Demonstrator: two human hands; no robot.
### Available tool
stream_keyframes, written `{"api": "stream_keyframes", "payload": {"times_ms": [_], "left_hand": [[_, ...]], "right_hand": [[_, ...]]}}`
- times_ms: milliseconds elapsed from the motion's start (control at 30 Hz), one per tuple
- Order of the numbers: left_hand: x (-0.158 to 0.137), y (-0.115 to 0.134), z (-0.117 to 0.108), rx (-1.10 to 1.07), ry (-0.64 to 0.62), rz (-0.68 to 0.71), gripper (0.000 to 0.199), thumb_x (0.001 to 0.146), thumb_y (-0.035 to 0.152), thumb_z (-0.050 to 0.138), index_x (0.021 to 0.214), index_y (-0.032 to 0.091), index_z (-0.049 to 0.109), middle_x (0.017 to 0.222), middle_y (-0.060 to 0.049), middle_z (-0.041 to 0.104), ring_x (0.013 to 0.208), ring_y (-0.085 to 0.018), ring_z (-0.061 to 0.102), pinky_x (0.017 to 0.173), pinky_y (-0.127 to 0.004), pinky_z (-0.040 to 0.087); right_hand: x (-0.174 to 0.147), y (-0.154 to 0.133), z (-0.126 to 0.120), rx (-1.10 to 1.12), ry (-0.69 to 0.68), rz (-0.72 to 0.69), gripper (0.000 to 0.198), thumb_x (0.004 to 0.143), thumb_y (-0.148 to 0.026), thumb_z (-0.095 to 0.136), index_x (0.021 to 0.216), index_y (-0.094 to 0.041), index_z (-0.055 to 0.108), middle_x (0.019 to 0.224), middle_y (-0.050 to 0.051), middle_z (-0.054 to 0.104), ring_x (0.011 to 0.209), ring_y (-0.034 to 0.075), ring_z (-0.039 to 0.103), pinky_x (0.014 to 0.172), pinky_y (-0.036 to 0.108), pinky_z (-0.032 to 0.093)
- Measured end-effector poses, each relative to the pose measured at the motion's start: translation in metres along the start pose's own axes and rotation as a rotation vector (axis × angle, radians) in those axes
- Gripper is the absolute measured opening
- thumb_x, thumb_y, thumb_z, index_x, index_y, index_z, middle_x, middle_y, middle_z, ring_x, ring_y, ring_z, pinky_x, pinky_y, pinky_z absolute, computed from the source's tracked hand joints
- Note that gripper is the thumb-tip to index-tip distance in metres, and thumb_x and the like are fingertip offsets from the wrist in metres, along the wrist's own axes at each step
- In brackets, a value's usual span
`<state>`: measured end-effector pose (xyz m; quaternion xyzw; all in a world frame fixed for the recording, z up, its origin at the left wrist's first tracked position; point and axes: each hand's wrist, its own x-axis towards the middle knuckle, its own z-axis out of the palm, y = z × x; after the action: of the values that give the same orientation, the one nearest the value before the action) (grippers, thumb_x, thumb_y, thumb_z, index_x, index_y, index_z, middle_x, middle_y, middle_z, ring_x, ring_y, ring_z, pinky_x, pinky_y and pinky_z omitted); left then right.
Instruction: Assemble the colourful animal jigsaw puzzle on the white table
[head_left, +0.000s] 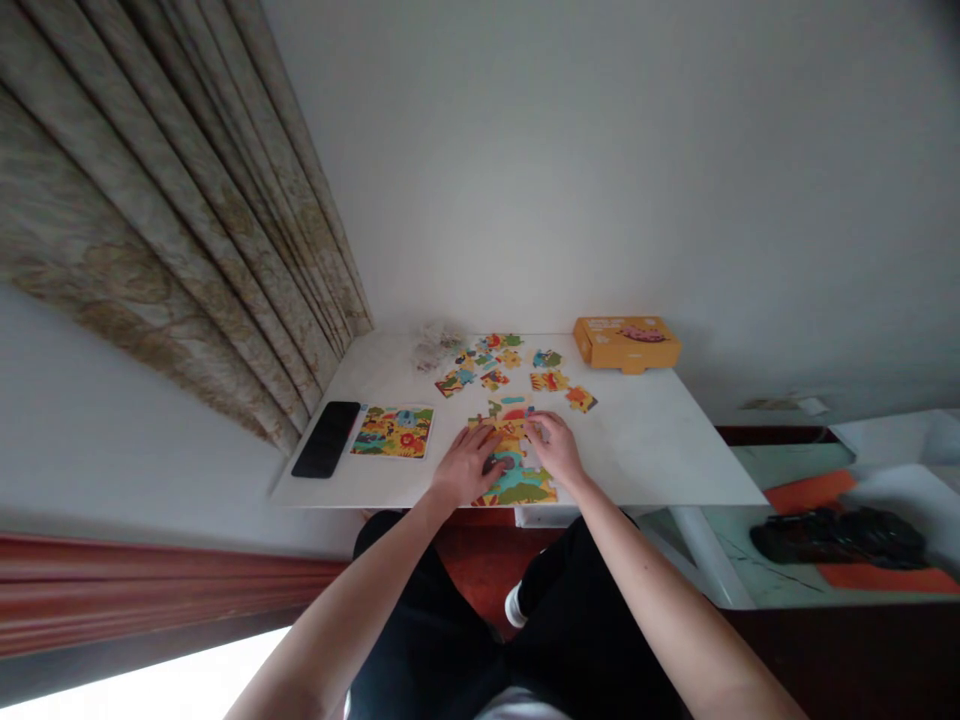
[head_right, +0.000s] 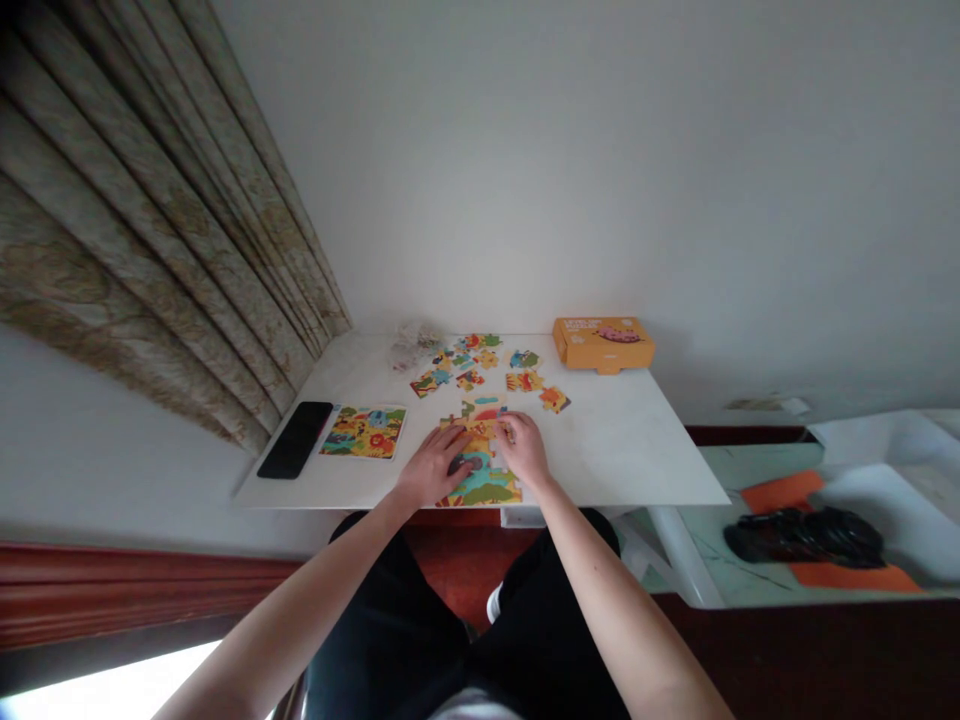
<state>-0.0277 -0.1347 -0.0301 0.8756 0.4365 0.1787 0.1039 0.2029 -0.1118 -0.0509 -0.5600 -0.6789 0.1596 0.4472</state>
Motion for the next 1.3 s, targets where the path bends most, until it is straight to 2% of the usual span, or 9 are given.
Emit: {"api": "stream_keyframes", "payload": {"times_ms": [133, 367, 567, 733, 833, 933, 1067, 1133, 1300], "left_hand": [[0.0, -0.01, 0.005, -0.033, -0.003, 0.007, 0.049, 0.102, 0.043, 0.061, 0.144, 0.018, 0.062, 0.156, -0.016, 0.056, 0.148, -0.029, 0.049, 0.128, -0.05, 0.034], [0.001, -0.016, 0.002, -0.113, -0.094, 0.008, 0.045, 0.1, 0.039, 0.064, 0.142, 0.025, 0.065, 0.159, -0.01, 0.054, 0.151, -0.025, 0.045, 0.13, -0.051, 0.028], [0.0, -0.013, -0.004, -0.147, -0.114, -0.006, 0.044, 0.096, 0.03, 0.066, 0.14, 0.026, 0.067, 0.157, -0.009, 0.056, 0.152, -0.023, 0.045, 0.131, -0.05, 0.025], [0.0, -0.008, -0.004, -0.147, -0.092, -0.011, 0.044, 0.095, 0.03, 0.067, 0.138, 0.025, 0.067, 0.155, -0.009, 0.058, 0.15, -0.025, 0.047, 0.131, -0.051, 0.026], [0.0, -0.004, -0.005, -0.153, -0.063, -0.022, 0.042, 0.095, 0.033, 0.068, 0.136, 0.023, 0.068, 0.154, -0.01, 0.059, 0.148, -0.027, 0.049, 0.131, -0.052, 0.026], [0.0, -0.001, -0.006, -0.161, -0.026, -0.054, 0.041, 0.095, 0.035, 0.067, 0.134, 0.023, 0.068, 0.153, -0.011, 0.059, 0.146, -0.028, 0.05, 0.13, -0.053, 0.028], [0.0, 0.0, -0.007, -0.172, 0.0, -0.069, 0.039, 0.093, 0.033, 0.068, 0.131, 0.023, 0.069, 0.148, -0.012, 0.062, 0.142, -0.029, 0.053, 0.128, -0.055, 0.03], [0.0, -0.001, -0.007, -0.176, 0.009, -0.069, 0.037, 0.093, 0.033, 0.068, 0.128, 0.023, 0.07, 0.145, -0.012, 0.064, 0.14, -0.029, 0.056, 0.128, -0.055, 0.031], [-0.001, 0.0, -0.007, -0.171, 0.02, -0.073, 0.034, 0.092, 0.033, 0.068, 0.125, 0.024, 0.071, 0.14, -0.012, 0.066, 0.135, -0.028, 0.058, 0.127, -0.054, 0.033]], "right_hand": [[-0.003, 0.009, -0.019, 0.047, 0.016, 0.047, 0.023, 0.097, -0.041, 0.058, 0.092, -0.024, 0.072, 0.1, 0.01, 0.075, 0.098, 0.026, 0.07, 0.095, 0.042, 0.055], [-0.001, 0.038, -0.055, -0.055, -0.018, 0.049, 0.02, 0.094, -0.039, 0.059, 0.089, -0.024, 0.071, 0.097, 0.01, 0.076, 0.096, 0.027, 0.07, 0.094, 0.045, 0.055], [0.007, 0.038, -0.049, -0.082, -0.063, -0.034, 0.02, 0.096, -0.036, 0.057, 0.091, -0.024, 0.072, 0.097, 0.009, 0.076, 0.096, 0.026, 0.07, 0.094, 0.043, 0.055], [0.037, 0.04, -0.039, -0.097, -0.083, -0.061, 0.015, 0.095, -0.032, 0.059, 0.091, -0.024, 0.071, 0.098, 0.008, 0.076, 0.098, 0.026, 0.07, 0.096, 0.043, 0.054], [0.067, 0.038, -0.024, -0.131, -0.129, -0.057, 0.013, 0.094, -0.031, 0.062, 0.092, -0.023, 0.073, 0.1, 0.009, 0.076, 0.101, 0.026, 0.07, 0.099, 0.043, 0.053], [0.102, 0.024, 0.005, -0.191, -0.211, -0.018, 0.013, 0.094, -0.03, 0.065, 0.097, -0.023, 0.075, 0.106, 0.01, 0.077, 0.107, 0.026, 0.07, 0.103, 0.043, 0.051], [0.142, -0.002, 0.055, -0.268, -0.262, 0.06, 0.03, 0.095, -0.034, 0.067, 0.122, -0.021, 0.072, 0.13, 0.016, 0.071, 0.125, 0.032, 0.065, 0.109, 0.049, 0.047], [0.157, -0.009, 0.077, -0.334, -0.294, 0.116, 0.039, 0.092, -0.033, 0.072, 0.129, -0.021, 0.069, 0.136, 0.019, 0.068, 0.129, 0.038, 0.061, 0.109, 0.055, 0.045], [0.185, 0.002, 0.107, -0.393, -0.303, 0.196, 0.047, 0.084, -0.027, 0.078, 0.129, -0.023, 0.067, 0.13, 0.02, 0.071, 0.129, 0.04, 0.06, 0.106, 0.058, 0.046]]}}
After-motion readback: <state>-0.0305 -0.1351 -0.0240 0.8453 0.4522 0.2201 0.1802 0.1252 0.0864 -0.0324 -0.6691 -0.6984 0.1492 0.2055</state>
